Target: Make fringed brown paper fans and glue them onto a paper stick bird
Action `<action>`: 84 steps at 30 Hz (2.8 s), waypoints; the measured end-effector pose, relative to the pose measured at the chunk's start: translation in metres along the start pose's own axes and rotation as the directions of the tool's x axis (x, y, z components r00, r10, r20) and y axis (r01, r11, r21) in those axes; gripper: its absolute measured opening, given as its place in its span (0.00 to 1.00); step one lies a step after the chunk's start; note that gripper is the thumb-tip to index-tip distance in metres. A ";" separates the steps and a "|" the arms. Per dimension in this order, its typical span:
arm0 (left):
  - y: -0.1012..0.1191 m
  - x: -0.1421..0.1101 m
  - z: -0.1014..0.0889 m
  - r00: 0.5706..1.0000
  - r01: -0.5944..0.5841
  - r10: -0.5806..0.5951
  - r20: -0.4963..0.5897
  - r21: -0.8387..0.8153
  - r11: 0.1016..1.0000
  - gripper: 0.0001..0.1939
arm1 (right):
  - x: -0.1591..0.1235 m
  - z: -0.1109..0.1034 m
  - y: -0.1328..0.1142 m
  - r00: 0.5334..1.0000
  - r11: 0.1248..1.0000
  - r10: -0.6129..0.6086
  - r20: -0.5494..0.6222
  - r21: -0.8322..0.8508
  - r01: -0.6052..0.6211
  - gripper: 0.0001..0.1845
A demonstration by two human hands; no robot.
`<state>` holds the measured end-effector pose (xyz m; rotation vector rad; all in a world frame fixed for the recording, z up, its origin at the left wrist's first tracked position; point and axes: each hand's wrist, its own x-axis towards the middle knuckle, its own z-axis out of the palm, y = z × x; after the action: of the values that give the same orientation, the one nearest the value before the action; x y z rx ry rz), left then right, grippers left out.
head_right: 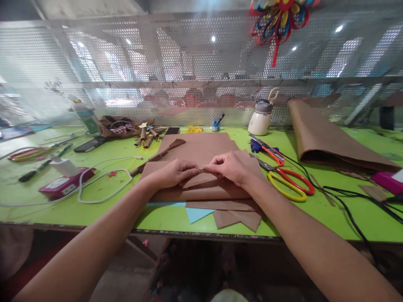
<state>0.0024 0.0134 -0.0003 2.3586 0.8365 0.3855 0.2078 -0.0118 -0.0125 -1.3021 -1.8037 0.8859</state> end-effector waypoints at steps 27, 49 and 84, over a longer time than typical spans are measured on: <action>-0.005 0.001 0.001 0.998 -0.041 0.039 0.056 0.021 0.999 0.17 | -0.001 0.000 0.003 0.961 0.971 -0.203 0.189 -0.091 0.223 0.18; -0.006 -0.006 -0.005 0.992 0.036 0.024 0.121 -0.472 0.881 0.18 | 0.001 -0.013 0.005 0.953 0.807 -0.181 0.242 0.591 0.003 0.23; -0.025 0.014 0.014 0.996 0.029 0.001 -0.091 0.335 0.942 0.11 | 0.023 0.022 0.026 0.894 0.767 -0.335 0.297 -0.465 0.442 0.08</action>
<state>0.0075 0.0311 -0.0261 2.6637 1.0308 0.3695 0.1962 0.0140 -0.0416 -1.0933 -2.4791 0.2966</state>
